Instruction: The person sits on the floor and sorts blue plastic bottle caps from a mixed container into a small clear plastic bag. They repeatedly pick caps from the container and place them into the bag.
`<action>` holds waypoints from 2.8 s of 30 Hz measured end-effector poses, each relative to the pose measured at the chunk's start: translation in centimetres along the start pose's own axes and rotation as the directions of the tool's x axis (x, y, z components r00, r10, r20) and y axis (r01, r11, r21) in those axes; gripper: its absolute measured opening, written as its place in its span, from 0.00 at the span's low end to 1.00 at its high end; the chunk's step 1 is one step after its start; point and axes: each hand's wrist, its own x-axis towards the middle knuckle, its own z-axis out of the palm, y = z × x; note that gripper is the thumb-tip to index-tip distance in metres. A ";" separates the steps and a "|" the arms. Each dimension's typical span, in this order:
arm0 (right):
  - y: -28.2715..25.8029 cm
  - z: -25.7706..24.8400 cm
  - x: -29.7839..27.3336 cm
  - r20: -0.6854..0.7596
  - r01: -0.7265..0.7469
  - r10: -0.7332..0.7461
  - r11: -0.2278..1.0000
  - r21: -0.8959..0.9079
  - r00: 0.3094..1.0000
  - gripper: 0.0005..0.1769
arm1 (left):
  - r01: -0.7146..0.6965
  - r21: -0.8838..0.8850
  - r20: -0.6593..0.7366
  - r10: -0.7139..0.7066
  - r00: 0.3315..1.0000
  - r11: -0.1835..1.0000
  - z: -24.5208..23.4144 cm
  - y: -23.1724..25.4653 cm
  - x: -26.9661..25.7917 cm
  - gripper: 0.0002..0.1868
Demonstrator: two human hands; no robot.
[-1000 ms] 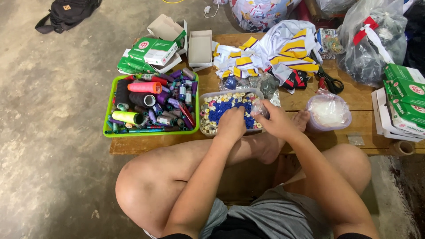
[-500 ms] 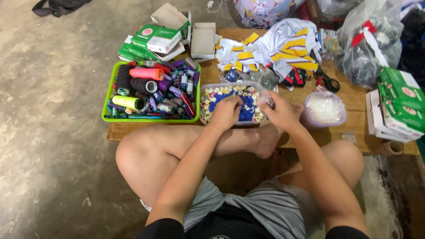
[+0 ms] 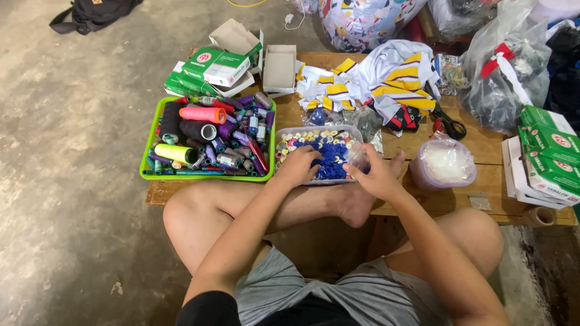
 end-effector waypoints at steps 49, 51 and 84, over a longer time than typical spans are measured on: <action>2.1 -1.0 2.5 0.262 -0.018 -0.009 0.995 0.100 0.965 0.15 | 0.128 -0.357 -0.111 -0.177 0.978 0.925 0.2 0.6 0.0 0.05; 0.9 -0.2 2.0 0.214 0.045 -0.113 0.953 0.299 0.970 0.22 | 0.085 -0.358 -0.121 -0.136 0.983 0.930 -0.3 0.8 -0.1 0.05; 3.6 5.4 1.2 0.023 0.249 -0.264 0.933 0.258 0.964 0.21 | -0.274 -0.721 -0.380 -0.033 0.925 0.637 -4.7 4.5 -1.4 0.07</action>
